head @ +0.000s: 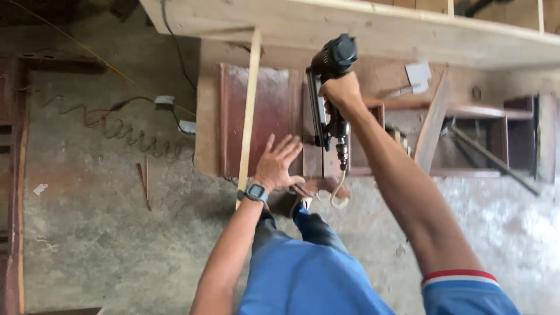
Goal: Using a pneumatic nail gun to assemble wooden furniture components by fastening slats to a frame.
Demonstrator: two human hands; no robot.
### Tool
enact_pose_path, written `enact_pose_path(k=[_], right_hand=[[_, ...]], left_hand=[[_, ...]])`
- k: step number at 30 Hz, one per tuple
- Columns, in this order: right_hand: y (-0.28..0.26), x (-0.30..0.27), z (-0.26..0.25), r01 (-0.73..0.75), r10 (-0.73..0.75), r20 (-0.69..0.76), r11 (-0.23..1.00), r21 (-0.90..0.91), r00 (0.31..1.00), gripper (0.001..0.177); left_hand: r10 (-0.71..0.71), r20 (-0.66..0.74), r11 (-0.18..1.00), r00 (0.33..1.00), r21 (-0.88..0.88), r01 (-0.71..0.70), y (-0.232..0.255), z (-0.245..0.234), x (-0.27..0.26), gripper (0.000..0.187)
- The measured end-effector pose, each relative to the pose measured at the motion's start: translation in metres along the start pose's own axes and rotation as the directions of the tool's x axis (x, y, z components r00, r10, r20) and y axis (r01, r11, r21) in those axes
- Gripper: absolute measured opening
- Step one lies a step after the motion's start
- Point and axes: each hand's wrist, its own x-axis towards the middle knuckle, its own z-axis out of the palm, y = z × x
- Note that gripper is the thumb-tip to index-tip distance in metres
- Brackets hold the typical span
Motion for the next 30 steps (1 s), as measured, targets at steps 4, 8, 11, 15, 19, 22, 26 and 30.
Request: enact_pose_path(k=[4,8,11,15,19,22,26,30], right_hand=[[0.029,-0.062,-0.052,0.138,-0.140,-0.075,0.990,-0.020,0.987,0.035],[0.081,-0.120,-0.092,0.047,-0.037,-0.125,0.996,0.076,0.992,0.008],[0.112,-0.175,-0.107,-0.052,0.100,-0.129,0.941,0.334,0.987,0.007],[0.152,-0.229,-0.127,-0.060,0.068,-0.126,0.996,0.072,0.990,0.033],[0.196,-0.268,-0.131,-0.079,0.070,-0.129,0.995,-0.065,0.989,0.033],[0.223,-0.286,-0.125,-0.122,0.117,-0.111,0.992,-0.041,0.987,0.034],[0.243,-0.312,-0.107,-0.117,0.114,-0.125,0.993,-0.018,0.986,0.036],[0.231,-0.337,-0.096,-0.057,0.061,-0.066,0.996,0.063,0.996,0.030]], left_hand=[[-0.005,0.050,1.000,0.999,0.007,0.005,0.002,-0.010,0.000,0.112],[-0.025,0.155,1.000,0.988,0.013,0.023,0.003,-0.020,0.005,0.105],[-0.051,0.325,0.998,0.944,-0.009,0.057,-0.002,-0.019,0.008,0.081],[-0.139,0.261,0.986,0.955,-0.053,0.158,-0.006,-0.014,0.040,0.060],[-0.219,0.405,0.976,0.888,0.110,0.190,0.009,-0.029,0.062,0.093],[-0.295,0.431,0.956,0.853,0.138,0.260,0.015,-0.030,0.070,0.100],[-0.320,0.475,0.948,0.820,0.166,0.273,0.022,-0.032,0.070,0.096],[-0.315,0.634,0.948,0.707,0.249,0.199,0.011,-0.030,0.065,0.108]])
